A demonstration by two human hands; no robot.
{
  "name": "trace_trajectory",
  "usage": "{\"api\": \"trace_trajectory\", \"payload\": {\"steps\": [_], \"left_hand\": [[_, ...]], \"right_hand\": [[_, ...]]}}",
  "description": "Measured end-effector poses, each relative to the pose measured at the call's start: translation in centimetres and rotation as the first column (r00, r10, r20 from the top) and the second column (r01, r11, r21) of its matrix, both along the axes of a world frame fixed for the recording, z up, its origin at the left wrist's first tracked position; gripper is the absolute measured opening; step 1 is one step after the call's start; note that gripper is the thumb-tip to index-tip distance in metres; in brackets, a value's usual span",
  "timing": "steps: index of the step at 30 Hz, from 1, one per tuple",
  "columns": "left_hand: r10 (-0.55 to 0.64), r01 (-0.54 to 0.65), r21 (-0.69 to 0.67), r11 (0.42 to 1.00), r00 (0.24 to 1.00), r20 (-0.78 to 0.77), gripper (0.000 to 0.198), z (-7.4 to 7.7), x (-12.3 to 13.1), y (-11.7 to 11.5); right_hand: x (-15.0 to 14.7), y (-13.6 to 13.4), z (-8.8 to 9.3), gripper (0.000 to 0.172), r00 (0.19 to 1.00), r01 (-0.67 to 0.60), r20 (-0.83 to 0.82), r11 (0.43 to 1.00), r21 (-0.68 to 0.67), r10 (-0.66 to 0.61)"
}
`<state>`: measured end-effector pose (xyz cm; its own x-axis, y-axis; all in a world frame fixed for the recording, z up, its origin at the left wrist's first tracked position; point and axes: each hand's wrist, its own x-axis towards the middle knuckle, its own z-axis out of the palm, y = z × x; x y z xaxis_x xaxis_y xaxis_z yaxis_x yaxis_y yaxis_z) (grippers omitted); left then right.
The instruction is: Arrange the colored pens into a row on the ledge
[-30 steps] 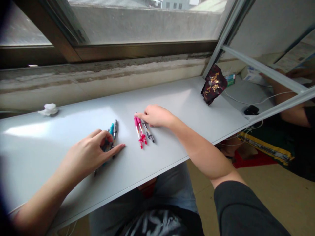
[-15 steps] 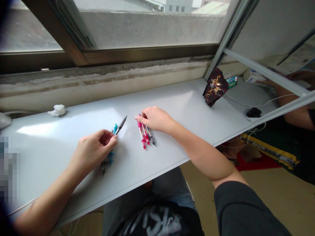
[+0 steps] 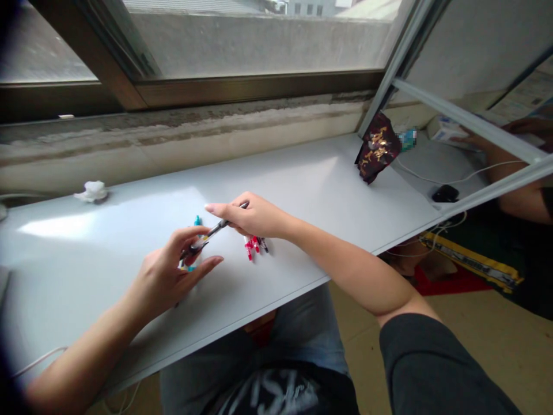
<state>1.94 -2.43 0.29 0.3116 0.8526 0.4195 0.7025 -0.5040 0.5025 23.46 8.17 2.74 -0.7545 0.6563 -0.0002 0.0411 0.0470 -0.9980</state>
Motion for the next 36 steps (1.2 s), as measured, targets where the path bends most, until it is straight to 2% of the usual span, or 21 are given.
{"api": "trace_trajectory", "payload": {"steps": [2,4,7,9,12,13,19,22,24,27,29,32,34,36], "left_hand": [[0.009,-0.008,0.046,0.999,0.999,-0.032,0.024,-0.1,-0.4,0.3],[0.035,-0.035,0.033,0.999,0.999,-0.029,0.026,-0.1,-0.5,0.4],[0.016,-0.016,-0.123,0.992,1.000,-0.007,0.039,0.2,-0.4,0.3],[-0.027,0.033,-0.261,0.965,0.999,0.025,0.046,0.4,-0.3,0.2],[-0.018,0.046,-0.338,0.940,0.996,0.086,0.050,0.4,-0.4,0.3],[0.004,0.025,-0.326,0.945,0.996,0.088,0.050,0.4,-0.6,0.4],[0.094,-0.093,-0.214,0.972,0.996,-0.005,0.042,0.2,-1.3,0.9],[0.108,-0.112,-0.204,0.972,0.994,-0.033,0.041,0.0,-1.5,1.2],[0.120,-0.127,-0.180,0.975,0.991,-0.053,0.041,0.0,-1.7,1.4],[0.119,-0.130,-0.147,0.981,0.990,-0.078,0.041,0.0,-1.9,1.7],[0.105,-0.114,-0.135,0.984,0.992,-0.075,0.040,0.1,-2.0,1.8],[0.098,-0.107,-0.129,0.986,0.993,-0.071,0.038,0.2,-2.1,1.8],[0.112,-0.122,-0.141,0.982,0.991,-0.080,0.039,0.3,-2.0,1.8],[0.132,-0.145,-0.157,0.977,0.987,-0.087,0.040,0.2,-2.0,1.9]], "right_hand": [[-0.1,0.2,-0.2,0.068,0.999,-0.017,-0.034,0.997,-0.076,0.014],[0.0,0.3,-0.2,0.065,0.996,-0.062,-0.067,0.993,-0.104,0.055],[0.6,0.3,0.3,0.063,0.994,-0.104,-0.030,0.994,0.034,0.105],[1.2,0.4,0.9,0.059,0.989,-0.146,0.034,0.978,0.151,0.143],[2.0,0.8,1.7,0.036,0.985,-0.166,0.073,0.963,0.210,0.154],[2.2,1.0,1.9,0.031,0.988,-0.152,0.075,0.965,0.214,0.139],[2.7,1.8,2.1,0.046,0.975,-0.112,0.209,0.979,0.171,0.075],[3.0,1.7,2.3,0.021,0.972,-0.091,0.234,0.949,0.301,0.019],[3.1,1.7,2.5,0.028,0.969,-0.086,0.246,0.935,0.345,-0.002],[3.0,1.7,2.5,0.035,0.962,-0.067,0.272,0.958,0.278,-0.012],[2.9,1.7,2.4,0.041,0.961,-0.050,0.275,0.960,0.275,-0.028],[3.0,1.7,2.3,0.021,0.973,-0.034,0.226,0.927,0.373,-0.055],[3.0,1.7,2.4,0.033,0.980,0.005,0.179,0.914,0.405,-0.085],[3.0,1.6,2.3,0.032,0.974,0.052,0.183,0.914,0.402,-0.136]]}}
